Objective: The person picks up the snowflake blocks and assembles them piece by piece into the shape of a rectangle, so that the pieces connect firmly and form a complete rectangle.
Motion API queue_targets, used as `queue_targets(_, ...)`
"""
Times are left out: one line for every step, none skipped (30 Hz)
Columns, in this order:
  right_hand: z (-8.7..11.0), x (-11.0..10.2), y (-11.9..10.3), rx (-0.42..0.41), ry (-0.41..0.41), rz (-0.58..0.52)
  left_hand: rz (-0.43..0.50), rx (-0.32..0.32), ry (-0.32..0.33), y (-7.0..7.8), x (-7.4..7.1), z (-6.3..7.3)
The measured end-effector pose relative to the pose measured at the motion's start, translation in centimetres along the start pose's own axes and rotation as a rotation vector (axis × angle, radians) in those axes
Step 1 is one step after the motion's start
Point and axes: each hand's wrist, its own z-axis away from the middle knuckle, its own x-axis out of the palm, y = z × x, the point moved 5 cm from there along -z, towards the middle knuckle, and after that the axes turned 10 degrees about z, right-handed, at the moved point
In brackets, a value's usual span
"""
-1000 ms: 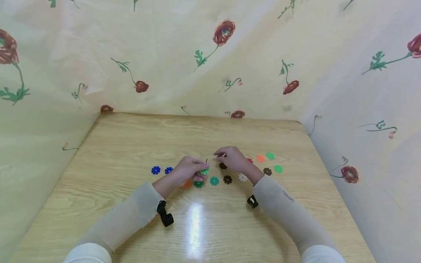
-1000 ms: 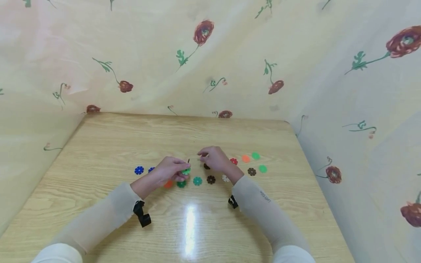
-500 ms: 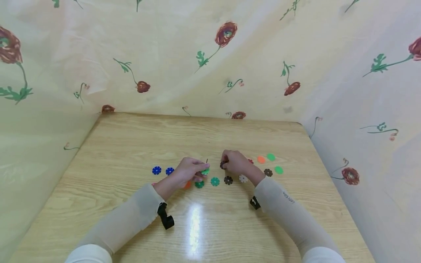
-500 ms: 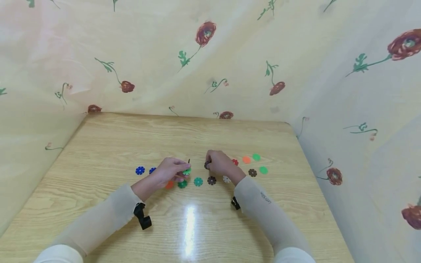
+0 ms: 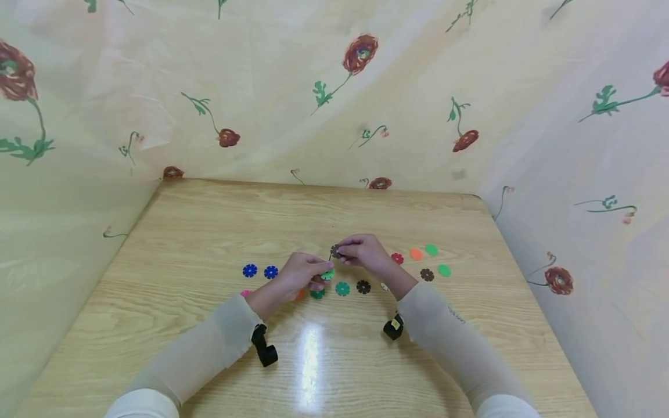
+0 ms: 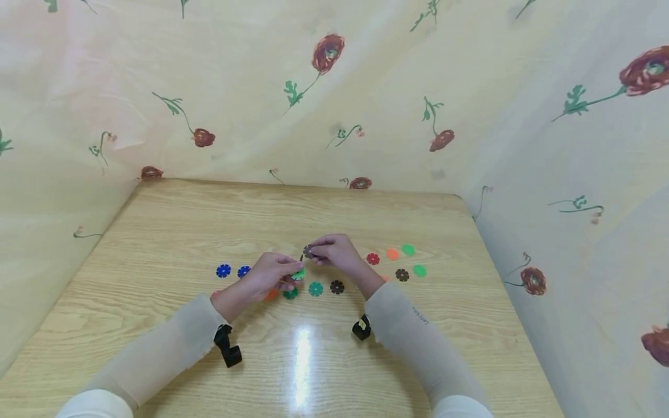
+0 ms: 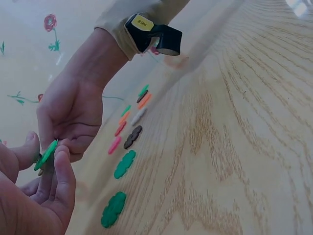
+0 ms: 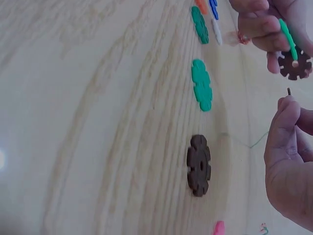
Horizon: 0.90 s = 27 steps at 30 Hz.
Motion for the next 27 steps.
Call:
queue_targets(0.1,0.1,0.0,-0.001,-0.002,0.000,0.003,0.001,-0.004,0.0,0.1,0.0)
queue_targets(0.1,0.2,-0.1,-0.002,-0.003,0.004,0.006,0.002,-0.008,-0.1,0.1,-0.1)
queue_targets(0.1,0.3,-0.1,-0.004,-0.004,0.006,0.010,0.002,-0.012,-0.2,0.2,-0.1)
queue_targets(0.1,0.4,-0.1,-0.005,-0.004,0.007,0.016,0.001,-0.017,-0.3,0.3,-0.1)
queue_targets(0.1,0.4,-0.1,-0.004,-0.004,0.003,0.019,0.004,-0.023,-0.3,0.4,-0.2)
queue_targets(0.1,0.5,-0.1,-0.003,-0.004,-0.001,0.027,0.004,-0.025,-0.4,0.5,-0.2)
queue_targets(0.1,0.6,-0.1,0.000,-0.006,-0.010,0.033,0.003,-0.026,-0.5,0.5,-0.2)
queue_targets(0.1,0.7,-0.1,0.004,-0.008,-0.019,0.039,0.003,-0.025,-0.6,0.6,-0.3)
queue_targets(0.1,0.7,-0.1,0.009,-0.008,-0.030,0.044,0.004,-0.023,-0.7,0.6,-0.3)
queue_targets(0.0,0.8,-0.1,0.013,-0.009,-0.040,0.048,0.004,-0.021,-0.8,0.6,-0.3)
queue_targets(0.0,0.8,0.0,0.015,-0.011,-0.049,0.049,0.007,-0.016,-0.9,0.6,-0.4)
queue_targets(0.0,0.9,-0.1,0.016,-0.013,-0.058,0.054,0.008,-0.011,-0.9,0.6,-0.4)
queue_targets(0.0,1.0,-0.1,0.015,-0.014,-0.065,0.057,0.007,-0.006,-1.0,0.6,-0.5)
queue_targets(0.0,1.0,-0.2,0.014,-0.014,-0.069,0.060,0.011,-0.003,-1.1,0.6,-0.5)
queue_targets(0.0,1.0,-0.2,0.012,-0.015,-0.071,0.062,0.014,0.002,-1.1,0.6,-0.6)
queue_targets(0.0,1.0,-0.2,0.008,-0.015,-0.071,0.067,0.018,0.006,-1.2,0.5,-0.7)
queue_targets(0.0,1.1,-0.2,0.003,-0.015,-0.072,0.072,0.021,0.011,-1.2,0.5,-0.7)
queue_targets(0.0,1.1,-0.2,0.000,-0.015,-0.071,0.075,0.023,0.015,-1.2,0.5,-0.7)
queue_targets(0.0,1.1,-0.3,-0.003,-0.017,-0.073,0.079,0.024,0.022,-1.2,0.5,-0.7)
queue_targets(0.0,1.2,-0.3,-0.006,-0.018,-0.073,0.083,0.026,0.026,-1.1,0.5,-0.7)
queue_targets(0.0,1.2,-0.3,-0.008,-0.019,-0.075,0.086,0.027,0.030,-1.1,0.5,-0.6)
queue_targets(0.1,1.3,-0.3,-0.013,-0.020,-0.075,0.088,0.027,0.033,-1.0,0.4,-0.6)
queue_targets(0.2,1.4,-0.5,-0.015,-0.022,-0.078,0.089,0.027,0.036,-1.0,0.4,-0.6)
queue_targets(0.2,1.4,-0.5,-0.018,-0.024,-0.078,0.089,0.028,0.039,-1.0,0.4,-0.5)
queue_targets(0.3,1.4,-0.6,-0.019,-0.024,-0.080,0.088,0.029,0.039,-0.9,0.4,-0.5)
queue_targets(0.3,1.5,-0.7,-0.020,-0.022,-0.078,0.086,0.031,0.038,-0.9,0.4,-0.5)
queue_targets(0.4,1.5,-0.7,-0.020,-0.020,-0.080,0.085,0.030,0.040,-0.9,0.4,-0.5)
